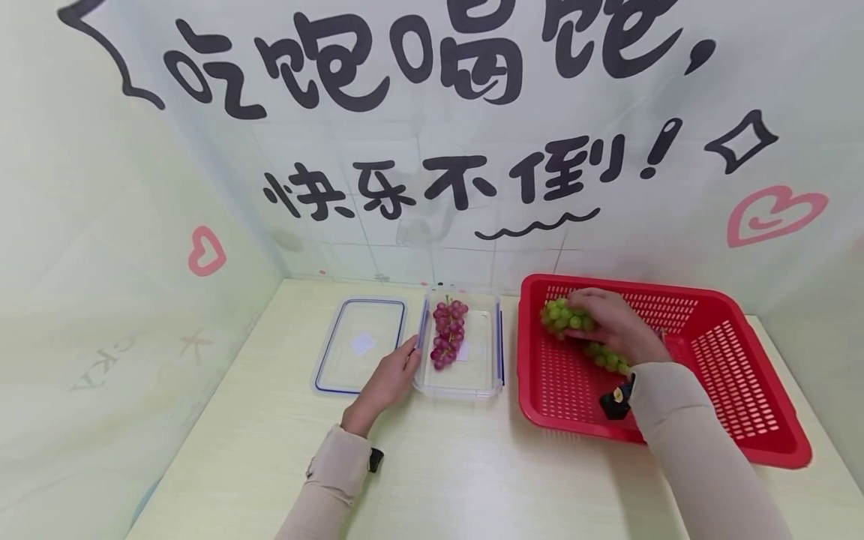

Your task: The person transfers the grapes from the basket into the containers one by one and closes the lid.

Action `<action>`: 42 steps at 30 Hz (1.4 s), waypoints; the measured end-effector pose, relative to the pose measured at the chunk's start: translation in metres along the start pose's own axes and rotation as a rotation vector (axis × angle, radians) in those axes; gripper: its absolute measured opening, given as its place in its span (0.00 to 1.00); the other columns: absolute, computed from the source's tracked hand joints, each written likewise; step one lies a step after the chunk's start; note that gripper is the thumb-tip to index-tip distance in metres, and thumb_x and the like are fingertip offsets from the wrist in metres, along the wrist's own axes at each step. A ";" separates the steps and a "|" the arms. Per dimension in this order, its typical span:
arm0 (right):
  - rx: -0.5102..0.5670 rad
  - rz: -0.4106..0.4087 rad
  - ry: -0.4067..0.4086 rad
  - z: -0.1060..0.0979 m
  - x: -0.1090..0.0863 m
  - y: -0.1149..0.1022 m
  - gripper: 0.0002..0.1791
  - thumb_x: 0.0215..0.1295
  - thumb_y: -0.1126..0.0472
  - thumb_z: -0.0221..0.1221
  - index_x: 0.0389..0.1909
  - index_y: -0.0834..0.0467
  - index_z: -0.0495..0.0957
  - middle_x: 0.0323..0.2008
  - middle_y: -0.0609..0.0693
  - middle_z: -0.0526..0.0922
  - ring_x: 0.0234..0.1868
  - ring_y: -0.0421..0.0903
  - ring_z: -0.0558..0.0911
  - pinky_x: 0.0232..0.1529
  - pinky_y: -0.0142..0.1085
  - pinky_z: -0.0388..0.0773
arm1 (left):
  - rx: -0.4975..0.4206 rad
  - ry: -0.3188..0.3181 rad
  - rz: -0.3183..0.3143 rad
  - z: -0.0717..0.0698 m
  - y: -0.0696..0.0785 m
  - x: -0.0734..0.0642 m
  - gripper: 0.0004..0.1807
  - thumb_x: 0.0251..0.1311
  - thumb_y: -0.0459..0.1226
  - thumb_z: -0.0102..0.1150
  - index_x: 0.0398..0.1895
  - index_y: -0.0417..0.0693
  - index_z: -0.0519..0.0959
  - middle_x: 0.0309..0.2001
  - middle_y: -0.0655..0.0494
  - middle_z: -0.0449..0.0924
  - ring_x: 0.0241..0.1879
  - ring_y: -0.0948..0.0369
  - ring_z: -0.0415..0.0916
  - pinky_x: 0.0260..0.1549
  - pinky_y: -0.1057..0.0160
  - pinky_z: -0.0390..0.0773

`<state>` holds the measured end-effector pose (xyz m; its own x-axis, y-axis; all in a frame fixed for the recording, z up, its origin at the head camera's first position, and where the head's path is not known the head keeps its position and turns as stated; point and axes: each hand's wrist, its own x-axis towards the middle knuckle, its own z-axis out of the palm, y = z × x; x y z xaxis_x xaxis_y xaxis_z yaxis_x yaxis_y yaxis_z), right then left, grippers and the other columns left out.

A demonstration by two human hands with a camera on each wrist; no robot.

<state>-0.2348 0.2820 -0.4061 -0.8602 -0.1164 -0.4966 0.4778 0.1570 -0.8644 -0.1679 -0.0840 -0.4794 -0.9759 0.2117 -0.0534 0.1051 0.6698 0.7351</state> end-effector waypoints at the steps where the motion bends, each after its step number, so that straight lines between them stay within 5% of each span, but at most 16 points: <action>1: 0.001 0.002 0.002 -0.001 0.000 0.000 0.37 0.72 0.50 0.57 0.76 0.57 0.55 0.67 0.54 0.58 0.66 0.53 0.61 0.58 0.44 0.79 | 0.000 0.000 0.000 0.000 0.000 0.000 0.27 0.79 0.40 0.36 0.75 0.36 0.58 0.69 0.37 0.67 0.70 0.42 0.63 0.68 0.45 0.67; 9: 0.083 0.013 0.007 -0.003 -0.003 -0.004 0.25 0.73 0.51 0.56 0.66 0.51 0.65 0.60 0.49 0.61 0.62 0.50 0.64 0.57 0.42 0.80 | -0.005 -0.002 -0.004 0.001 -0.001 0.000 0.27 0.79 0.40 0.36 0.75 0.36 0.58 0.69 0.36 0.67 0.69 0.42 0.64 0.67 0.45 0.67; 18: 0.129 0.017 0.015 -0.004 -0.005 -0.007 0.35 0.71 0.50 0.58 0.73 0.53 0.54 0.58 0.47 0.60 0.60 0.48 0.66 0.54 0.39 0.82 | -0.004 0.000 0.000 0.003 -0.002 0.001 0.27 0.79 0.40 0.36 0.75 0.37 0.58 0.67 0.36 0.69 0.68 0.42 0.65 0.66 0.44 0.69; 27: 0.244 0.045 0.027 -0.003 -0.008 -0.011 0.16 0.70 0.51 0.59 0.50 0.41 0.62 0.54 0.44 0.63 0.55 0.45 0.71 0.52 0.38 0.82 | -0.011 0.001 0.000 0.003 -0.002 0.002 0.27 0.79 0.40 0.36 0.75 0.37 0.58 0.67 0.37 0.69 0.69 0.43 0.65 0.66 0.44 0.69; 42: 0.368 0.034 -0.004 -0.005 -0.011 -0.019 0.19 0.72 0.51 0.56 0.54 0.42 0.56 0.54 0.45 0.58 0.56 0.47 0.68 0.53 0.39 0.83 | -0.005 0.007 -0.003 0.002 -0.002 0.002 0.27 0.79 0.40 0.35 0.75 0.37 0.58 0.69 0.37 0.67 0.70 0.42 0.63 0.68 0.45 0.66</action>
<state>-0.2351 0.2857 -0.3839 -0.8425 -0.1214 -0.5248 0.5386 -0.2024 -0.8179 -0.1692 -0.0834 -0.4824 -0.9775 0.2047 -0.0507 0.1012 0.6666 0.7385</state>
